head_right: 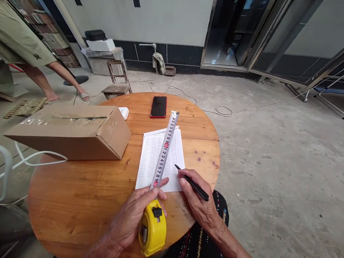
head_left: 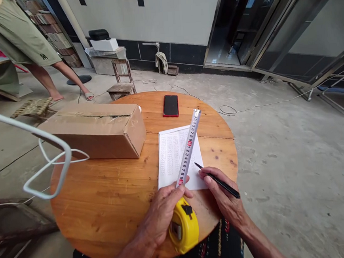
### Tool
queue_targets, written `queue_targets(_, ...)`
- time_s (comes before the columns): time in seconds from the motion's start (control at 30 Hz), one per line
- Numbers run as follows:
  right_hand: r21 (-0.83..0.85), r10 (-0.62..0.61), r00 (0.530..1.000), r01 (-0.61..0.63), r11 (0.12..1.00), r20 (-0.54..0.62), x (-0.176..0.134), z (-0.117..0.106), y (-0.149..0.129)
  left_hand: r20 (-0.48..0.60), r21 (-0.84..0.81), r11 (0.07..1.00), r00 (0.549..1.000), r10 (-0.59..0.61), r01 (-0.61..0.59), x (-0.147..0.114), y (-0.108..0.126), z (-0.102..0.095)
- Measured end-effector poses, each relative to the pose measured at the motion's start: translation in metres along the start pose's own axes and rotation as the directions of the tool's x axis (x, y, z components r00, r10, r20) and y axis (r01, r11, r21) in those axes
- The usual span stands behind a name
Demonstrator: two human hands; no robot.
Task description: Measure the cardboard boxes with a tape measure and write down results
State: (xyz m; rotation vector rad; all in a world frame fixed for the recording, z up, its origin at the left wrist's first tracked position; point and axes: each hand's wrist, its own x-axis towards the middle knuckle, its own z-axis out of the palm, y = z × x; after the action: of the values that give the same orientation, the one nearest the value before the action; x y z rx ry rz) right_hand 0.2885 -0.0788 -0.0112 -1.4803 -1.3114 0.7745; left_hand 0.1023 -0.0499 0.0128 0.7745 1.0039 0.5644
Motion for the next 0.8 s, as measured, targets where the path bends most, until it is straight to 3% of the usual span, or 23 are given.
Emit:
queue_targets(0.17,-0.06,-0.033,0.999,0.03,0.998,-0.041,0.008,-0.012,0.0,0.013,-0.012,1.0,1.0,0.008,-0.008,0.004,-0.001,-0.005)
queue_targets(0.23,-0.091,-0.043,0.999,0.043,0.995,-0.005,0.015,-0.014,-0.002,0.012,-0.018,1.0,1.0,0.007,-0.007,0.005,-0.001,-0.006)
queue_targets(0.4,-0.17,-0.093,0.989,0.112,0.979,0.117,0.025,-0.007,0.001,0.051,-0.033,0.999,0.999,-0.012,0.014,0.006,0.001,-0.007)
queue_targets(0.67,-0.179,-0.074,0.993,0.09,0.98,0.095,0.027,0.002,0.011,0.059,-0.045,0.997,0.996,-0.063,0.065,0.007,0.003,-0.009)
queue_targets(0.8,-0.222,-0.122,0.986,0.145,0.964,0.116,0.027,0.001,0.011,0.066,-0.052,0.995,0.994,-0.082,0.086,0.009,0.004,-0.009)
